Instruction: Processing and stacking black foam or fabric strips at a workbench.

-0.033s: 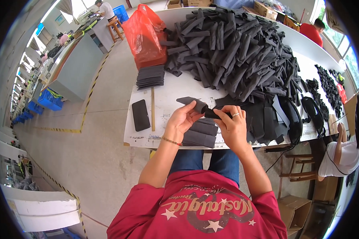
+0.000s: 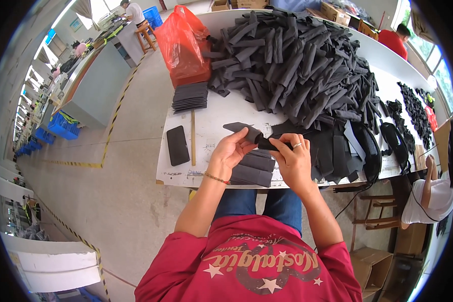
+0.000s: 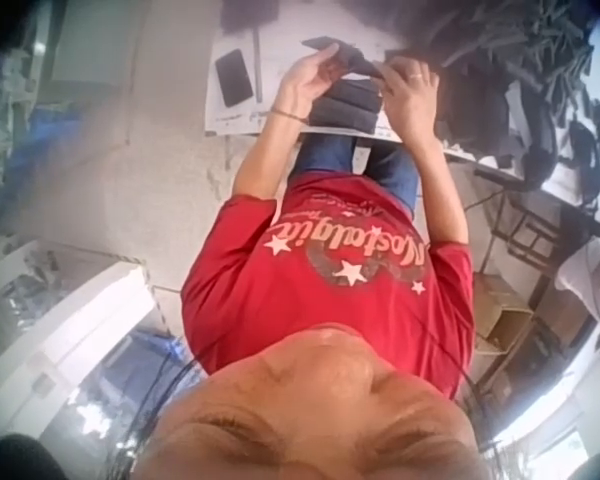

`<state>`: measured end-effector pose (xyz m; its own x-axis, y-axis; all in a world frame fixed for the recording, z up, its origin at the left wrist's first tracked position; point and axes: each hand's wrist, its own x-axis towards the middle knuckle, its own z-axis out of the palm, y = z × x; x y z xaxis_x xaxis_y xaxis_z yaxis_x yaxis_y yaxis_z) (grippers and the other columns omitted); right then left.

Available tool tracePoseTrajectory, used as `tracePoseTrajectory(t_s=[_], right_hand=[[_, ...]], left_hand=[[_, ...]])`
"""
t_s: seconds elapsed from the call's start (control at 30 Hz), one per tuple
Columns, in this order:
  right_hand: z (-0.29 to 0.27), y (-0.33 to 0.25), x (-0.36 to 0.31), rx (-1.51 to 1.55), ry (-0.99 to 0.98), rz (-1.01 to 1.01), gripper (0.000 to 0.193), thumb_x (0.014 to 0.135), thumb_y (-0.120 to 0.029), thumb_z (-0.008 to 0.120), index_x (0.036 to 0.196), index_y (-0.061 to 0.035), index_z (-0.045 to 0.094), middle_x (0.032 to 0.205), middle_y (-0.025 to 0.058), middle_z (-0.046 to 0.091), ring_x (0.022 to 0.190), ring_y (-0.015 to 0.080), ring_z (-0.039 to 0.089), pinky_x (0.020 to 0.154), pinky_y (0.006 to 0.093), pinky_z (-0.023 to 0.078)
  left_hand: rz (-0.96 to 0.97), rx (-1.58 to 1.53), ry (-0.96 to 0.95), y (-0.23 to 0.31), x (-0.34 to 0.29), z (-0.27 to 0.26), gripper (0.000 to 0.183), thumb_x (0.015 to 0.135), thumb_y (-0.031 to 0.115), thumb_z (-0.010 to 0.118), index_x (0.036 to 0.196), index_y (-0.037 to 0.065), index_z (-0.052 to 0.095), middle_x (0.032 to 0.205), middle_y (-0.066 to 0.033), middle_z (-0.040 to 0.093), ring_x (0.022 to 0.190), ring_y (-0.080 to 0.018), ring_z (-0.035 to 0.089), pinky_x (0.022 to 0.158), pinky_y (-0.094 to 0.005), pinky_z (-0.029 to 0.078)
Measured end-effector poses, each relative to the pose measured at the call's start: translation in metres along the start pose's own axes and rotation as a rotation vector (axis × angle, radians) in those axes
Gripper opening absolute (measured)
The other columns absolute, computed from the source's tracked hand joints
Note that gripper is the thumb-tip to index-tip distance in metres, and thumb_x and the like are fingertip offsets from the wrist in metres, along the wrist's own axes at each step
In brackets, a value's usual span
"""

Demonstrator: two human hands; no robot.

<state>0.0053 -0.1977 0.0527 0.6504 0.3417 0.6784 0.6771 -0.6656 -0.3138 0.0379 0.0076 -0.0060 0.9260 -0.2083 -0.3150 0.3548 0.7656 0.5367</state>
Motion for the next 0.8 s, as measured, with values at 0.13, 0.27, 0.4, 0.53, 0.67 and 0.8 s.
tracePoseTrajectory(t_s=[0.13, 0.27, 0.4, 0.53, 0.67, 0.8], right_hand=[[0.0, -0.001, 0.001, 0.006, 0.002, 0.009, 0.034, 0.067, -0.009, 0.077, 0.1, -0.0083, 0.069, 0.094, 0.003, 0.055, 0.086, 0.0227, 0.053, 0.077, 0.0374, 0.04], [-0.003, -0.002, 0.004, -0.023, -0.009, 0.026, 0.032, 0.069, -0.009, 0.076, 0.1, -0.0082, 0.07, 0.093, 0.0041, 0.056, 0.086, 0.0233, 0.054, 0.076, 0.0369, 0.039], [-0.001, -0.001, 0.001, -0.11, 0.029, -0.049, 0.037, 0.068, -0.009, 0.075, 0.104, -0.0073, 0.067, 0.095, 0.0033, 0.054, 0.087, 0.0227, 0.054, 0.078, 0.0378, 0.04], [0.007, -0.007, -0.003, -0.186, 0.086, -0.048, 0.038, 0.069, -0.011, 0.074, 0.106, -0.0058, 0.067, 0.098, 0.003, 0.054, 0.089, 0.0226, 0.054, 0.079, 0.0387, 0.04], [0.016, -0.015, 0.0, -0.126, 0.141, 0.032, 0.047, 0.067, -0.007, 0.077, 0.112, -0.0066, 0.064, 0.1, 0.0072, 0.054, 0.085, 0.0251, 0.054, 0.078, 0.0387, 0.04], [0.03, -0.029, -0.005, 0.28, 0.143, 0.201, 0.059, 0.067, -0.004, 0.078, 0.121, -0.0034, 0.055, 0.108, 0.0157, 0.054, 0.098, 0.0342, 0.054, 0.086, 0.0444, 0.043]], left_hand=[[0.0, 0.019, -0.023, 0.0, -0.003, 0.004, 0.024, 0.095, 0.014, 0.059, 0.109, -0.006, 0.059, 0.111, -0.0204, 0.065, 0.097, -0.0244, 0.068, 0.08, -0.0324, 0.061], [0.017, 0.049, -0.057, 0.001, -0.008, 0.008, 0.023, 0.094, 0.013, 0.06, 0.109, -0.005, 0.059, 0.107, -0.0186, 0.066, 0.095, -0.0249, 0.068, 0.082, -0.0346, 0.06], [0.07, 0.083, -0.049, -0.001, -0.016, 0.019, 0.02, 0.093, 0.01, 0.06, 0.107, -0.004, 0.059, 0.102, -0.0164, 0.067, 0.093, -0.0261, 0.068, 0.084, -0.0388, 0.059], [0.144, 0.11, -0.047, -0.006, -0.024, 0.03, 0.021, 0.091, 0.006, 0.062, 0.109, -0.004, 0.056, 0.1, -0.0148, 0.066, 0.093, -0.0272, 0.067, 0.085, -0.0425, 0.058], [0.346, 0.298, 0.026, -0.011, -0.04, 0.044, 0.025, 0.09, 0.006, 0.063, 0.113, -0.001, 0.056, 0.102, -0.015, 0.067, 0.096, -0.0241, 0.066, 0.086, -0.0399, 0.057], [0.455, 0.154, -0.125, -0.02, -0.037, 0.054, 0.033, 0.092, 0.008, 0.063, 0.121, 0.0, 0.049, 0.109, -0.0165, 0.066, 0.102, -0.024, 0.063, 0.093, -0.0366, 0.05]])
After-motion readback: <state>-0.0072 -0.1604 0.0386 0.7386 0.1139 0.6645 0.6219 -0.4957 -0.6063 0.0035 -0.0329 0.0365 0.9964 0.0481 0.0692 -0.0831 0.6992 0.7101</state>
